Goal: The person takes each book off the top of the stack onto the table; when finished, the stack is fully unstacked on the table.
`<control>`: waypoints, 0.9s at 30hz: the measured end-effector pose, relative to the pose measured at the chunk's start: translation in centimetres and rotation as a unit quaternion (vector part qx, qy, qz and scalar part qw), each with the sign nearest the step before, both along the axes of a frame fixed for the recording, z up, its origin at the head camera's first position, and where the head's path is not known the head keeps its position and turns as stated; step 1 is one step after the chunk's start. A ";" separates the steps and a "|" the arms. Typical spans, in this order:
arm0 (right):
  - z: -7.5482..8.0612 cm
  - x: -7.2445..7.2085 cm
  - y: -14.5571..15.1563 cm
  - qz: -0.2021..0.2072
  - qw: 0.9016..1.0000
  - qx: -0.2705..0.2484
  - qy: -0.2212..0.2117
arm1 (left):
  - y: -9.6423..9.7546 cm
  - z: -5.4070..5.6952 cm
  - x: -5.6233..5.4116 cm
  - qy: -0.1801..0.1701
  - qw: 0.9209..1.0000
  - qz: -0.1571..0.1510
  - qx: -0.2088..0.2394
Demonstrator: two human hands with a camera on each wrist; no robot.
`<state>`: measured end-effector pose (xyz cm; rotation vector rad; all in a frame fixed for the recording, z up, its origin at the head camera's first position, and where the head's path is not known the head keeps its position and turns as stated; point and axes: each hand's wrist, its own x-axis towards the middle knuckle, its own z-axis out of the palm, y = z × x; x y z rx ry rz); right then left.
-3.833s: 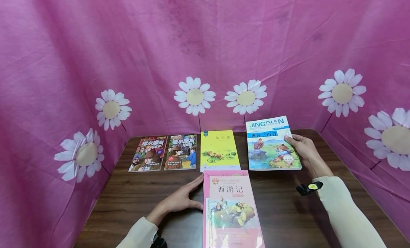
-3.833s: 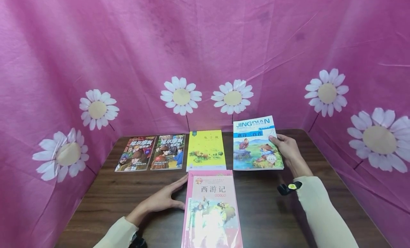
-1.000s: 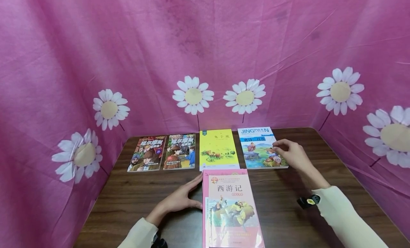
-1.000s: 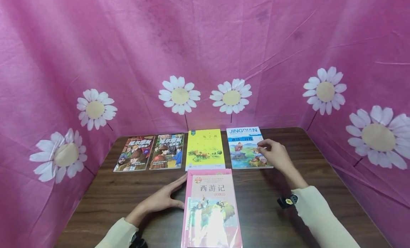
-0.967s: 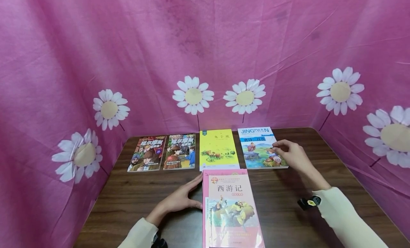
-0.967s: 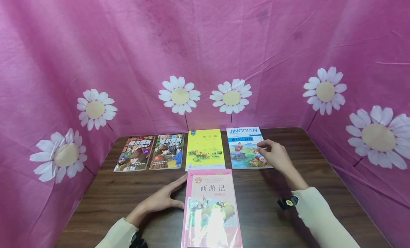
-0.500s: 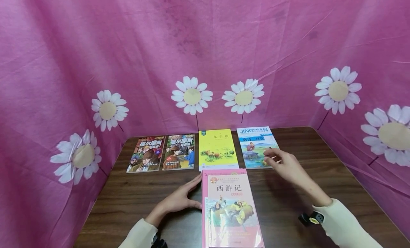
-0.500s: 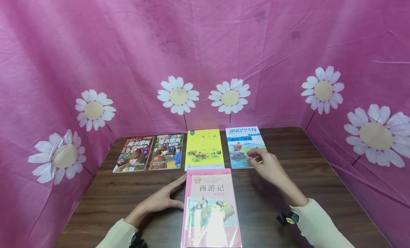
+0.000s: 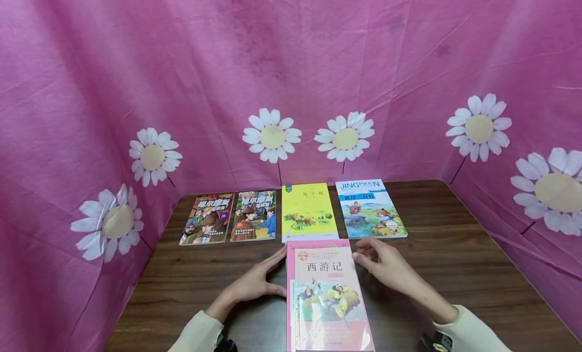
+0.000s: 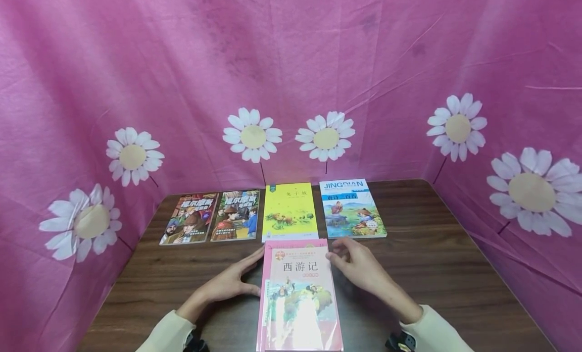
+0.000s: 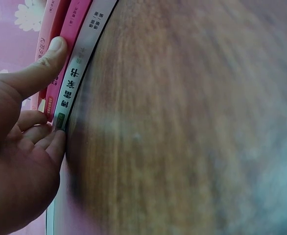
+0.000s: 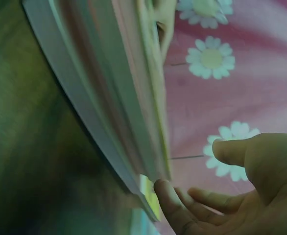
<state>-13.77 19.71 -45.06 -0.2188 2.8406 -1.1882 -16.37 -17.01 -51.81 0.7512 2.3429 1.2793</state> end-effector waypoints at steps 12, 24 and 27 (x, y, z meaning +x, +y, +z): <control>-2.7 1.2 -1.7 -0.024 0.994 -0.045 -0.096 | -0.1 -0.1 -0.1 -0.001 1.000 -0.002 0.000; -3.6 1.4 -2.3 -0.036 0.992 -0.054 -0.107 | -0.1 -0.2 -0.1 -0.001 1.000 -0.002 -0.003; -3.7 1.3 -2.3 -0.039 0.992 -0.059 -0.106 | -0.2 -0.2 -0.2 -0.002 1.000 -0.002 -0.003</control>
